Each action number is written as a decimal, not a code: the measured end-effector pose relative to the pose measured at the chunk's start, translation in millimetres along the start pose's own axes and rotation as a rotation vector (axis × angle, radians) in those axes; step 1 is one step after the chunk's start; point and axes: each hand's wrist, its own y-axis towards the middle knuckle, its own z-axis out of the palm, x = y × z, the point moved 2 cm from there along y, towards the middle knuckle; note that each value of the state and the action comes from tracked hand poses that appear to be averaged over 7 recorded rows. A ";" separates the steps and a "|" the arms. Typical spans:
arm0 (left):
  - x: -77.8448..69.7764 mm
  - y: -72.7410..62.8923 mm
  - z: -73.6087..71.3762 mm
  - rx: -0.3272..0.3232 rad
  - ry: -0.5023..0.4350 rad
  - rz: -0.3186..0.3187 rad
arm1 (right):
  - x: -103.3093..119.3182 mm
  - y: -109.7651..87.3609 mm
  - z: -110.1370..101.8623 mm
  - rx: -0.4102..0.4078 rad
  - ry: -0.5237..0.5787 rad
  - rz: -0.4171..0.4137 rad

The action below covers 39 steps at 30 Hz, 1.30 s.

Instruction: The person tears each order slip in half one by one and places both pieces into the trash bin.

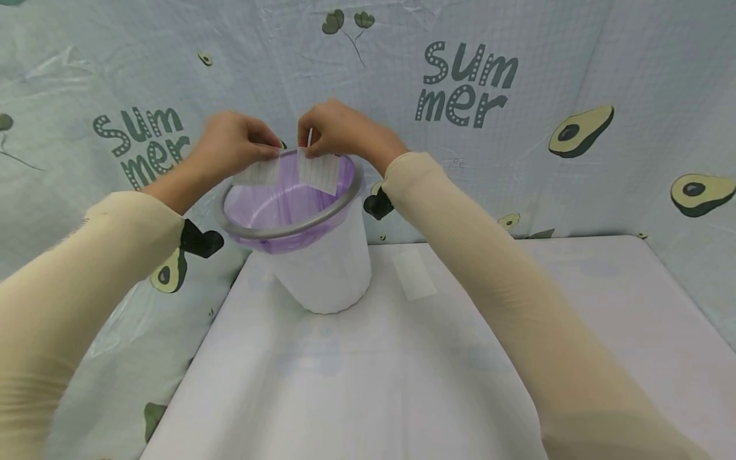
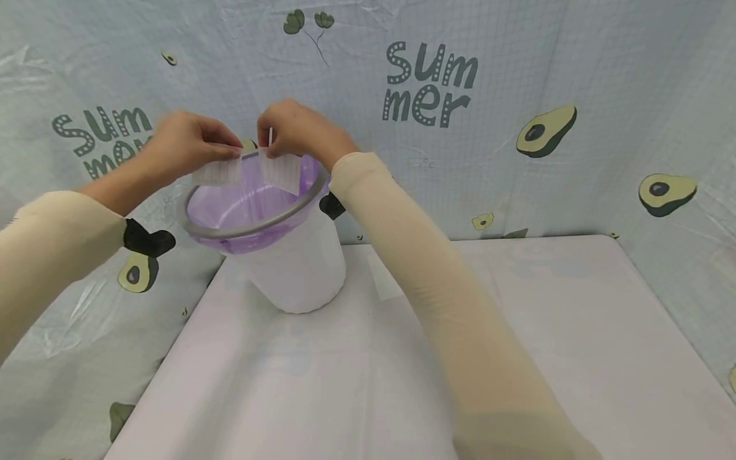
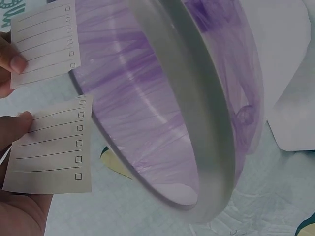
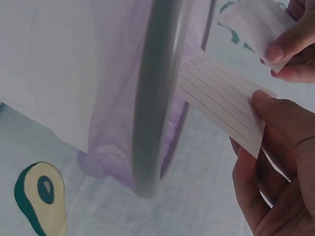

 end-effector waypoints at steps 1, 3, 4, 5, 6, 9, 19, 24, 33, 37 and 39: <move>-0.7 0.9 0.5 0.003 0.004 0.003 | -0.2 -0.1 0.3 -0.004 -0.003 0.004; -2.9 2.2 1.7 0.006 0.015 0.013 | -0.1 -0.9 0.6 -0.007 -0.007 0.012; -3.8 2.7 2.1 0.009 0.012 0.016 | 0.0 -1.3 0.8 -0.010 -0.009 0.015; -5.0 2.8 2.6 0.014 0.007 0.016 | 0.1 -1.8 0.8 -0.014 -0.016 0.017; -6.2 2.8 3.3 0.024 -0.009 0.013 | 0.2 -2.1 0.8 -0.015 -0.018 0.019; -8.7 2.2 4.6 0.058 -0.056 -0.001 | 1.1 -3.3 0.3 -0.007 -0.013 0.027; -17.0 -6.8 11.5 0.103 -0.091 0.004 | -4.7 -16.5 -4.5 -0.008 -0.010 0.011; -24.0 -22.4 24.1 0.095 -0.068 0.082 | -12.0 -43.5 3.8 -0.094 0.008 -0.124; -64.6 -64.4 36.4 -0.098 -0.135 0.244 | -21.6 -104.0 22.3 -0.247 0.072 -0.223; -74.4 -81.3 45.0 -0.179 -0.131 0.353 | -28.8 -123.7 33.7 -0.285 0.122 -0.269; -78.5 -90.0 50.5 -0.223 -0.132 0.424 | -33.1 -132.9 41.0 -0.286 0.130 -0.272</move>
